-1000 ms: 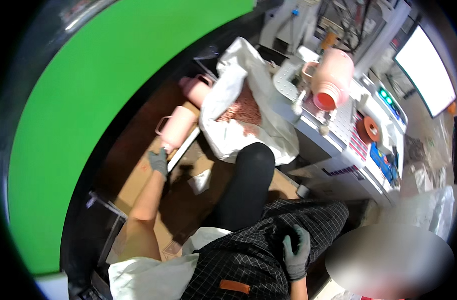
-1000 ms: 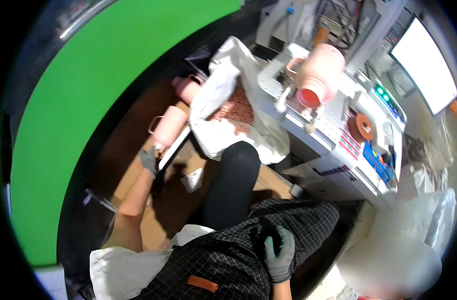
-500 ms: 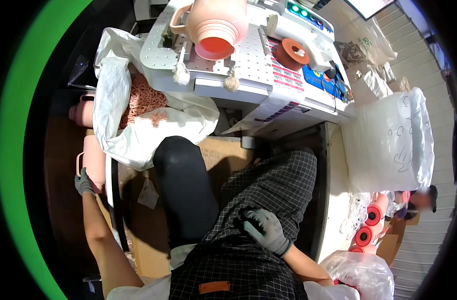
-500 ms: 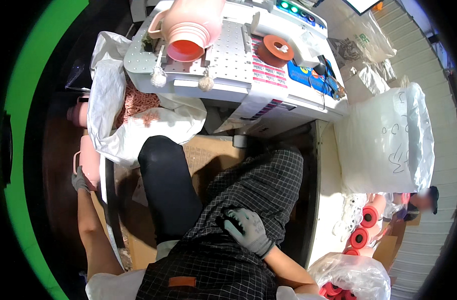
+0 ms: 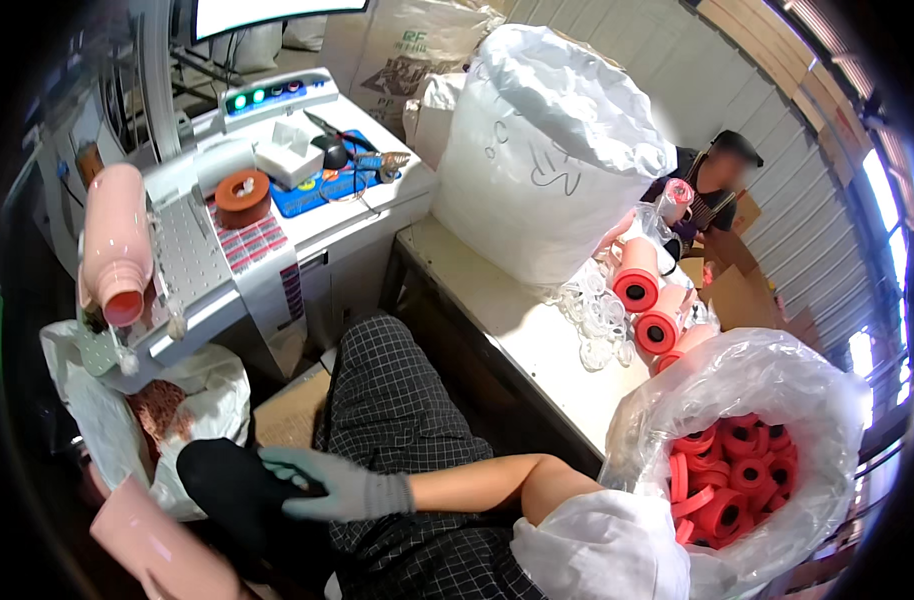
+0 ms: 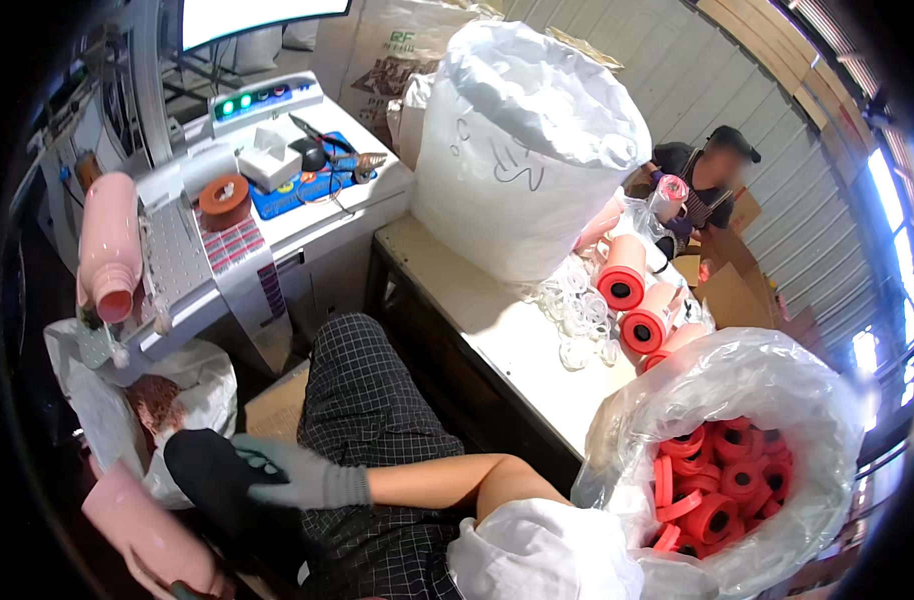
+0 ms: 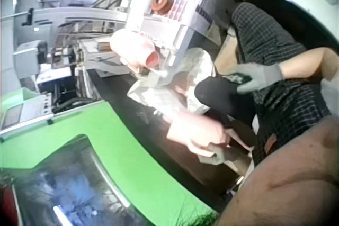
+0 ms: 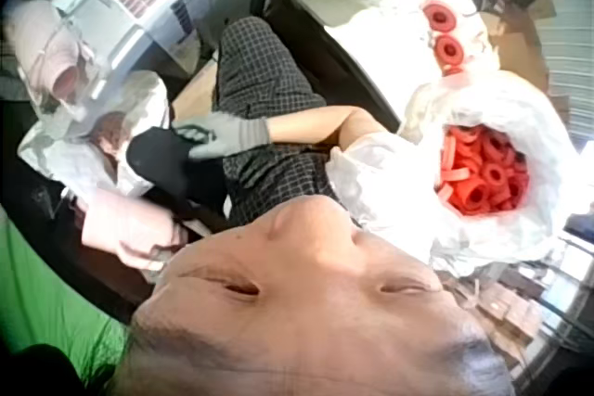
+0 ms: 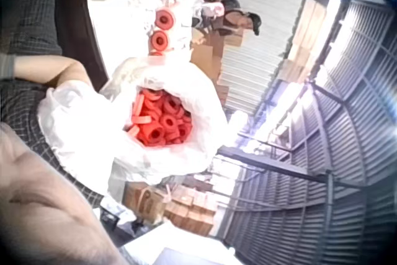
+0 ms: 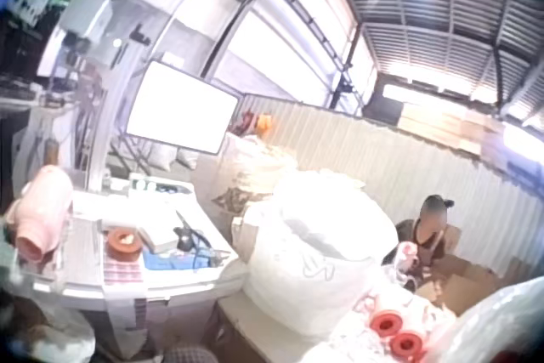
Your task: The person assembles pink plastic containers by attaching red lids and applying labels. They pick up a container, screw on a red lid, and then apply a printed label to the side of the container before placing it aside.
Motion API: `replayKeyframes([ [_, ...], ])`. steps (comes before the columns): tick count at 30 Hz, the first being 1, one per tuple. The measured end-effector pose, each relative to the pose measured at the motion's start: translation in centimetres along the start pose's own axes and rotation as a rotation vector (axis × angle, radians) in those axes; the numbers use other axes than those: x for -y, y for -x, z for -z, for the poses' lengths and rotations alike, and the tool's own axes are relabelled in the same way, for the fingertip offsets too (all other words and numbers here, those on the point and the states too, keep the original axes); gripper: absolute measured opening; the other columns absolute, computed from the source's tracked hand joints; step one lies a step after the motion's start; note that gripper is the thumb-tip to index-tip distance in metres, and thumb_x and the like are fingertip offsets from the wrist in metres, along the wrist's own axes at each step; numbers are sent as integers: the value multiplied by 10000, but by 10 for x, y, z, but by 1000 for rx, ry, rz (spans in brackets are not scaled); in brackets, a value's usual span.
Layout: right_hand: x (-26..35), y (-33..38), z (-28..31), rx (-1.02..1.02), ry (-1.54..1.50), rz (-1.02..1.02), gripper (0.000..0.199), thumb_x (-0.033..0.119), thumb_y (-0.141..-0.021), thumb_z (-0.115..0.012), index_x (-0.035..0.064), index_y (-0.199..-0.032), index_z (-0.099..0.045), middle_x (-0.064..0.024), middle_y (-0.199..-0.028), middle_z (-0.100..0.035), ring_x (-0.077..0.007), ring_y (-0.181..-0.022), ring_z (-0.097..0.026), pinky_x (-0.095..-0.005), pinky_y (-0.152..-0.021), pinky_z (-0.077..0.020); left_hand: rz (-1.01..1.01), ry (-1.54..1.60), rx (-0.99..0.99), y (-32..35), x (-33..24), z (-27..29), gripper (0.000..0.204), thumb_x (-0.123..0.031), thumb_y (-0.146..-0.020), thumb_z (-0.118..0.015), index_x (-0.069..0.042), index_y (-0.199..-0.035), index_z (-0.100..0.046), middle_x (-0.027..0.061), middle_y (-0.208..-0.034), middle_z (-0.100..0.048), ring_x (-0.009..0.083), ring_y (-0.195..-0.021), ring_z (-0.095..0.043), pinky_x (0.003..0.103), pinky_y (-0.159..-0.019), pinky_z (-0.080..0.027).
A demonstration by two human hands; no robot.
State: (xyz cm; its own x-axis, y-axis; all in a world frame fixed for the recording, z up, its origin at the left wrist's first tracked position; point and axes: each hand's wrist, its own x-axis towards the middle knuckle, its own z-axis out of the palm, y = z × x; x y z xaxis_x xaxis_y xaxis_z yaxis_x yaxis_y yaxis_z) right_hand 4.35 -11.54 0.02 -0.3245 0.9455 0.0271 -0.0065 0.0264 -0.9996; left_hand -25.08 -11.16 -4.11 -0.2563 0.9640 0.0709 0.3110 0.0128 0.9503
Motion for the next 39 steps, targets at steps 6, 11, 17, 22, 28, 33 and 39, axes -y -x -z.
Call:
replayKeyframes([
  [6, -81, -13, -28, -233, -494, -1, 884, 515, -985, -660, 71, -1638, -263, -192, -1485, -547, -295, -1275, -600, -405, -1086, -502, 90, 354, 364, 30, -59, -88, 401, -249, -968, -592, 2, -1280, -601, 186, -1280, -630, 292, -1114, -657, 428, -968, -545],
  [11, -53, 91, 40, -29, -1337, -487, 606, 496, -1121, -435, 122, -1595, -386, -105, -1404, -624, -189, -1193, -644, -357, -1008, -566, 40, 455, 563, 23, -58, -140, 449, -205, -963, -578, 27, -1347, -579, 180, -1330, -589, 285, -1181, -611, 421, -1029, -511],
  [17, 66, 109, 71, -550, 366, 126, 285, 154, -942, -749, 10, -1181, -689, -143, -1108, -709, -258, -1001, -723, -382, -893, -580, -346, 211, 477, 40, -112, -169, 363, -203, -979, -582, 22, -1262, -619, 197, -1269, -609, 363, -1131, -620, 473, -1033, -472],
  [22, 51, 104, 88, -74, 868, 101, 220, 265, -989, -631, 74, -1080, -692, -118, -950, -715, -314, -836, -720, -436, -712, -568, -1102, -435, 656, 49, -159, -180, 665, -414, -690, -828, -16, -1196, -664, 152, -1126, -692, 354, -1088, -661, 505, -1027, -501],
  [28, 49, 94, 103, 76, 906, 176, 207, 224, -940, -643, 22, -952, -689, -145, -817, -711, -304, -685, -724, -424, -613, -568, -1061, -318, 767, 45, -164, -201, 744, -378, -666, -820, 15, -1273, -650, 169, -1135, -691, 374, -1064, -664, 495, -984, -521],
  [33, 62, 93, 107, -42, 934, 127, 239, 190, -890, -677, 39, -1074, -665, -138, -941, -694, -309, -830, -698, -445, -728, -559, -882, -277, 878, 40, -172, -199, 864, -354, -766, -809, -27, -1506, -504, 144, -1157, -659, 314, -1152, -633, 412, -1050, -476],
  [39, 61, 91, 99, -46, 950, 269, 219, 155, -786, -770, 50, -947, -666, -145, -856, -659, -348, -715, -652, -441, -630, -517, -776, -378, 862, 45, -168, -184, 906, -399, -760, -823, -89, -1546, -496, 71, -1209, -680, 238, -1102, -658, 414, -982, -517],
])
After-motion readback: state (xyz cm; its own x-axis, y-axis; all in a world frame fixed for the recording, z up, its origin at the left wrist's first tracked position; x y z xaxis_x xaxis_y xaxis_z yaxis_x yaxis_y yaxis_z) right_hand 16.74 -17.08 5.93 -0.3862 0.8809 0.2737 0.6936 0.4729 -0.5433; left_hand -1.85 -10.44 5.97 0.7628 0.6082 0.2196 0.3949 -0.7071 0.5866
